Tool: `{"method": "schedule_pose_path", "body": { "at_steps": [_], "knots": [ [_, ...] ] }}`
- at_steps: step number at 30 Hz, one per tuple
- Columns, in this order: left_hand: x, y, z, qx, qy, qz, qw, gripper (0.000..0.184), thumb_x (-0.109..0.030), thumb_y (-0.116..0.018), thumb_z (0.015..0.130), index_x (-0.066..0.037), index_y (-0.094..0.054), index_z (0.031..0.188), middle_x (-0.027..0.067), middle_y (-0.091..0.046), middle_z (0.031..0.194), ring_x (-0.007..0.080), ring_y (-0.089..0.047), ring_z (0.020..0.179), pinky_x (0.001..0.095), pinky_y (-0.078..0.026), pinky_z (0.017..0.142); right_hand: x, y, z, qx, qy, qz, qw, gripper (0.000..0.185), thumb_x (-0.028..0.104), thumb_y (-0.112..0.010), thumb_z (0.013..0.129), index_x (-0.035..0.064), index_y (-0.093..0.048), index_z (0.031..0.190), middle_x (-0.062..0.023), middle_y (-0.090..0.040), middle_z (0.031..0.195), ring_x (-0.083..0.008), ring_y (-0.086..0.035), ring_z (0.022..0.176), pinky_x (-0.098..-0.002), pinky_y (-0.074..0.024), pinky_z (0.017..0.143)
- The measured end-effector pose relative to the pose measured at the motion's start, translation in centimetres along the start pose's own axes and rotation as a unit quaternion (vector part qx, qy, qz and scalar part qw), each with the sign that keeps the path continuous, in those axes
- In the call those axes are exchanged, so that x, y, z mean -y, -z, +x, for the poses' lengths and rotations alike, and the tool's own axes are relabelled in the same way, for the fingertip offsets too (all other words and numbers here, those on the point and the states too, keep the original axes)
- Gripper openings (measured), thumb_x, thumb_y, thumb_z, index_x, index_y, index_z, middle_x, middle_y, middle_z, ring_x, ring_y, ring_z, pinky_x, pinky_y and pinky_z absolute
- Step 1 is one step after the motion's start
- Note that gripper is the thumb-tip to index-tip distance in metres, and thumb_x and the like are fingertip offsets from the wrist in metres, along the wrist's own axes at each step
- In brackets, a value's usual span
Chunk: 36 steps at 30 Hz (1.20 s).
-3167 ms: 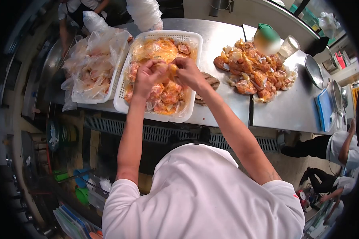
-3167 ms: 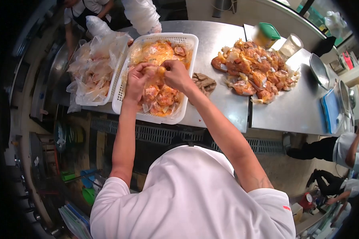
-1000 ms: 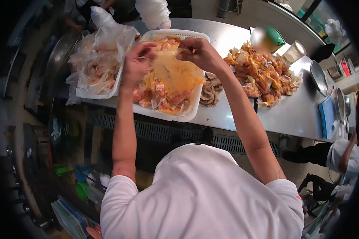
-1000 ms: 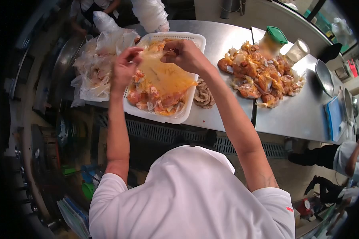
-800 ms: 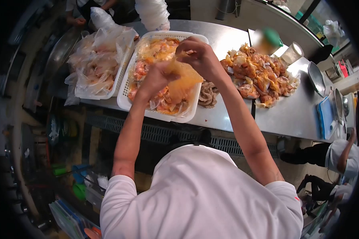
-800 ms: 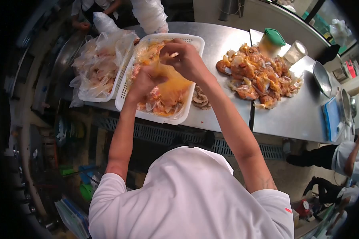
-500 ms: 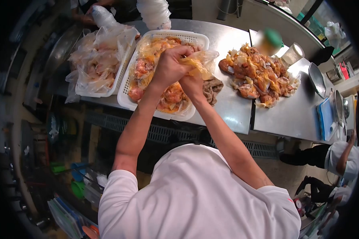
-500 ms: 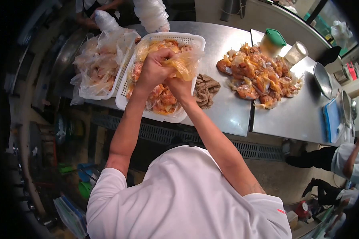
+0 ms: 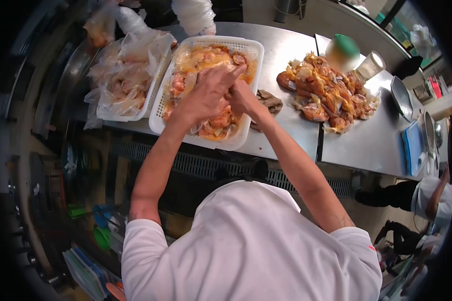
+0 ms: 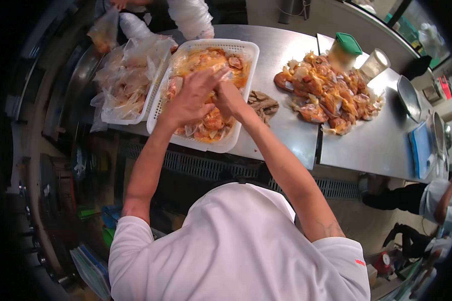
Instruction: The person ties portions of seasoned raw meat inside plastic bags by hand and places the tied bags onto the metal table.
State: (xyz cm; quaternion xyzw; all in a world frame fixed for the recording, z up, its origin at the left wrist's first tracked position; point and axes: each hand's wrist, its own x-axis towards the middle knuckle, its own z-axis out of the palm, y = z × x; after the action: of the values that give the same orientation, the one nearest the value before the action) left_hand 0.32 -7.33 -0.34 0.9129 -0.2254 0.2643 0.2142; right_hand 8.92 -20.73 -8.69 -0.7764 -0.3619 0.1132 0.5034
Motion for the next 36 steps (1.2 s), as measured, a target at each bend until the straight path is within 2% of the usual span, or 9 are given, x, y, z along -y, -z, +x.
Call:
{"method": "schedule_pose_path", "body": {
  "at_steps": [5, 10, 11, 13, 17, 19, 24, 30, 36],
  "knots": [
    [9.0, -3.5, -5.6, 0.225, 0.108, 0.020, 0.968, 0.045, -0.005, -0.069, 0.080, -0.003, -0.062, 0.124, 0.0156, -0.066, 0.092, 0.0388, -0.066, 0.092, 0.0436, -0.052, 0.083, -1.4, 2.1, 0.0, 0.001, 0.143, -0.312, 0.939, 0.025, 0.017, -0.077, 0.075, 0.0052, -0.073, 0.096, -0.0142, -0.064, 0.096, -0.0354, -0.060, 0.097, -0.0473, -0.0466, 0.088],
    [3.1, 0.0, -4.0, 0.175, 0.364, -0.285, 0.869, 0.024, -0.011, -0.061, 0.093, 0.000, -0.063, 0.114, 0.0069, -0.066, 0.084, 0.0158, -0.065, 0.082, 0.0339, -0.053, 0.077, -1.6, 1.7, 1.9, -0.115, 0.122, -0.312, 0.935, 0.028, 0.024, -0.082, 0.073, 0.0076, -0.073, 0.093, -0.0103, -0.061, 0.093, -0.0281, -0.059, 0.094, -0.0428, -0.0455, 0.083],
    [1.9, -1.1, -4.1, 0.176, 0.365, -0.285, 0.869, 0.024, -0.011, -0.061, 0.093, 0.000, -0.063, 0.114, 0.0069, -0.066, 0.084, 0.0158, -0.065, 0.082, 0.0339, -0.053, 0.077, -1.4, 1.4, 2.6, -0.110, 0.093, -0.125, 0.982, 0.025, 0.025, -0.081, 0.077, 0.0070, -0.071, 0.093, -0.0088, -0.063, 0.089, -0.0233, -0.061, 0.088, -0.0384, -0.0461, 0.077],
    [0.4, -4.2, -4.5, 0.070, 0.267, -0.680, 0.680, 0.022, -0.016, -0.059, 0.099, -0.001, -0.064, 0.115, 0.0019, -0.065, 0.089, 0.0089, -0.063, 0.081, 0.0291, -0.054, 0.075, 0.6, 1.9, 2.8, -0.102, 0.061, 0.065, 0.991, 0.024, 0.025, -0.079, 0.082, 0.0065, -0.070, 0.093, -0.0073, -0.064, 0.085, -0.0185, -0.063, 0.082, -0.0340, -0.0467, 0.071],
    [4.1, -7.2, -5.3, 0.096, 0.274, -0.644, 0.708, 0.026, -0.023, -0.061, 0.101, -0.003, -0.066, 0.115, 0.0009, -0.067, 0.091, 0.0113, -0.064, 0.079, 0.0256, -0.053, 0.075, 3.6, 2.7, 1.8, 0.123, -0.115, 0.321, 0.932, 0.024, 0.028, -0.061, 0.101, 0.0044, -0.067, 0.098, 0.0004, -0.064, 0.083, -0.0043, -0.060, 0.073, -0.0248, -0.0504, 0.062],
    [7.1, -5.6, -4.3, -0.076, 0.337, -0.682, 0.644, 0.025, -0.017, -0.064, 0.098, -0.001, -0.066, 0.117, 0.0015, -0.069, 0.093, 0.0113, -0.065, 0.083, 0.0257, -0.052, 0.079, 1.5, 1.2, 2.6, -0.014, -0.071, 0.328, 0.942, 0.026, 0.025, -0.065, 0.097, -0.0003, -0.068, 0.095, 0.0005, -0.066, 0.082, -0.0097, -0.062, 0.074, -0.0299, -0.0491, 0.064],
    [4.2, -4.2, -1.1, -0.074, 0.301, -0.363, 0.879, 0.040, -0.009, -0.074, 0.083, -0.005, -0.064, 0.121, 0.0059, -0.072, 0.093, 0.0159, -0.069, 0.087, 0.0303, -0.053, 0.082, 0.6, 0.9, 2.0, -0.173, -0.066, 0.057, 0.981, 0.023, 0.005, -0.057, 0.080, -0.0054, -0.068, 0.096, -0.0256, -0.070, 0.087, -0.0428, -0.069, 0.082, -0.0437, -0.0527, 0.077],
    [0.6, -7.0, 0.1, -0.136, 0.233, -0.074, 0.960, 0.041, -0.001, -0.073, 0.070, -0.006, -0.063, 0.109, 0.0067, -0.069, 0.083, 0.0228, -0.069, 0.087, 0.0394, -0.052, 0.082, 0.4, 1.3, -0.4, -0.225, -0.085, 0.185, 0.953, 0.015, 0.003, -0.060, 0.088, -0.0012, -0.065, 0.101, -0.0088, -0.069, 0.086, -0.0151, -0.064, 0.081, -0.0297, -0.0516, 0.075],
    [4.3, -9.6, 1.0, -0.189, 0.207, -0.259, 0.924, 0.028, 0.008, -0.068, 0.074, -0.003, -0.061, 0.098, 0.0068, -0.065, 0.082, 0.0140, -0.066, 0.074, 0.0278, -0.052, 0.067, 0.1, 5.2, -3.0, -0.069, -0.090, 0.304, 0.946, 0.024, 0.017, -0.071, 0.093, -0.0014, -0.069, 0.108, 0.0005, -0.065, 0.100, -0.0099, -0.061, 0.093, -0.0257, -0.0478, 0.084]
  ]
}}
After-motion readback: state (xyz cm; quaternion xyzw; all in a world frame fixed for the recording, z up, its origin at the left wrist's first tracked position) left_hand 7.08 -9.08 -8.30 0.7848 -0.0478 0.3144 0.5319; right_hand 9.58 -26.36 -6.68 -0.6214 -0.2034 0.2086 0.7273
